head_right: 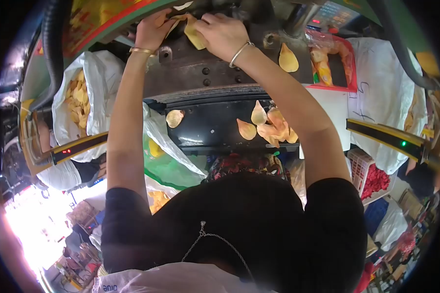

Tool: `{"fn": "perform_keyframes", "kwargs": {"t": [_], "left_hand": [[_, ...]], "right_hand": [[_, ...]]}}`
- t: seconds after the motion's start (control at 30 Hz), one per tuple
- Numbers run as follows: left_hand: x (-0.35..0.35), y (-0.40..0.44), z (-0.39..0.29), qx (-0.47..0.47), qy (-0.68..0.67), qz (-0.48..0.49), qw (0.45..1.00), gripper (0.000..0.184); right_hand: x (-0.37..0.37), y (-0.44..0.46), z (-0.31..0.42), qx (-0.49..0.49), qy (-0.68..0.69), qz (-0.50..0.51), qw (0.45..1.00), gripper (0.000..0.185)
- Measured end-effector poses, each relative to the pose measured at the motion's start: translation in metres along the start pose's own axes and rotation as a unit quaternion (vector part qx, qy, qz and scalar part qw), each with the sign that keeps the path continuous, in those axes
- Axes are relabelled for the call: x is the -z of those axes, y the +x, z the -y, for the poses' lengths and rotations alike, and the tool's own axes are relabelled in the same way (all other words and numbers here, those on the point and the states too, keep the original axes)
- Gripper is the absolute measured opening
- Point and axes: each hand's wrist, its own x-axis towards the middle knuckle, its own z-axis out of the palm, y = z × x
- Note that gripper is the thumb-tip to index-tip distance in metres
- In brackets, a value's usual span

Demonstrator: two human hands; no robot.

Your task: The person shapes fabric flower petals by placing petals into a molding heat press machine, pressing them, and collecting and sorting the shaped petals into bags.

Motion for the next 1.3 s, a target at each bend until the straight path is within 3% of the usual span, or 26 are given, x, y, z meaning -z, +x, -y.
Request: {"fn": "perform_keyframes", "kwargs": {"t": [0.1,0.13,0.23,0.27,0.37,0.4,0.57,0.7,0.8,0.9,0.97,1.07,1.1,1.2,1.23,1.3], "left_hand": [[0.015,-0.011,-0.012,0.156,-0.185,0.121,0.963,0.024],[0.019,-0.009,-0.019,0.164,-0.185,0.117,0.962,0.024],[0.035,0.009,-0.026,0.114,0.060,0.306,0.943,0.028],[0.038,0.009,-0.021,0.109,0.065,0.309,0.942,0.028],[0.033,0.007,-0.019,0.125,-0.068,0.164,0.976,0.034],[0.026,0.006,-0.020,0.131,-0.072,0.157,0.976,0.034],[0.013,-0.008,-0.023,0.115,-0.023,0.179,0.977,0.039],[0.031,-0.016,-0.015,0.111,-0.037,0.180,0.977,0.043],[0.033,0.000,-0.043,0.134,-0.060,0.195,0.970,0.043],[0.065,0.031,-0.097,0.269,0.126,0.430,0.853,0.052],[0.062,0.026,-0.083,0.259,0.115,0.417,0.863,0.053],[0.043,0.015,-0.063,0.214,0.092,0.403,0.885,0.056],[0.036,0.008,-0.055,0.206,0.075,0.364,0.905,0.054],[0.029,0.005,-0.046,0.198,0.042,0.275,0.940,0.052],[0.029,0.002,-0.047,0.200,0.028,0.261,0.944,0.055],[0.030,-0.005,-0.046,0.206,0.002,0.234,0.950,0.060]], "right_hand": [[0.008,0.000,-0.001,-0.040,-0.004,0.022,0.999,0.025],[0.009,0.002,0.002,-0.050,0.003,0.037,0.998,0.025],[0.011,0.007,0.004,-0.082,0.015,0.063,0.995,0.025],[0.012,0.008,0.003,-0.106,0.010,0.072,0.992,0.025],[0.014,0.004,0.000,-0.108,-0.008,0.083,0.991,0.024],[0.014,0.008,0.000,-0.099,-0.010,0.088,0.991,0.023],[0.015,0.002,-0.004,-0.123,-0.005,0.124,0.985,0.023],[0.010,0.009,-0.002,-0.050,0.043,0.075,0.995,0.022],[0.026,0.011,-0.011,0.036,0.068,0.114,0.991,0.011],[0.037,0.006,-0.028,0.046,0.038,0.168,0.984,0.015],[0.030,0.015,-0.026,0.065,0.031,0.185,0.980,0.017],[0.030,0.015,-0.019,-0.091,0.103,0.146,0.980,0.016],[0.035,0.016,-0.017,-0.095,0.095,0.144,0.980,0.016],[0.046,0.041,0.002,-0.124,0.024,0.317,0.940,0.021],[0.044,0.039,-0.001,-0.121,0.028,0.318,0.940,0.021],[0.042,0.027,-0.011,-0.110,0.080,0.171,0.976,0.023]]}}
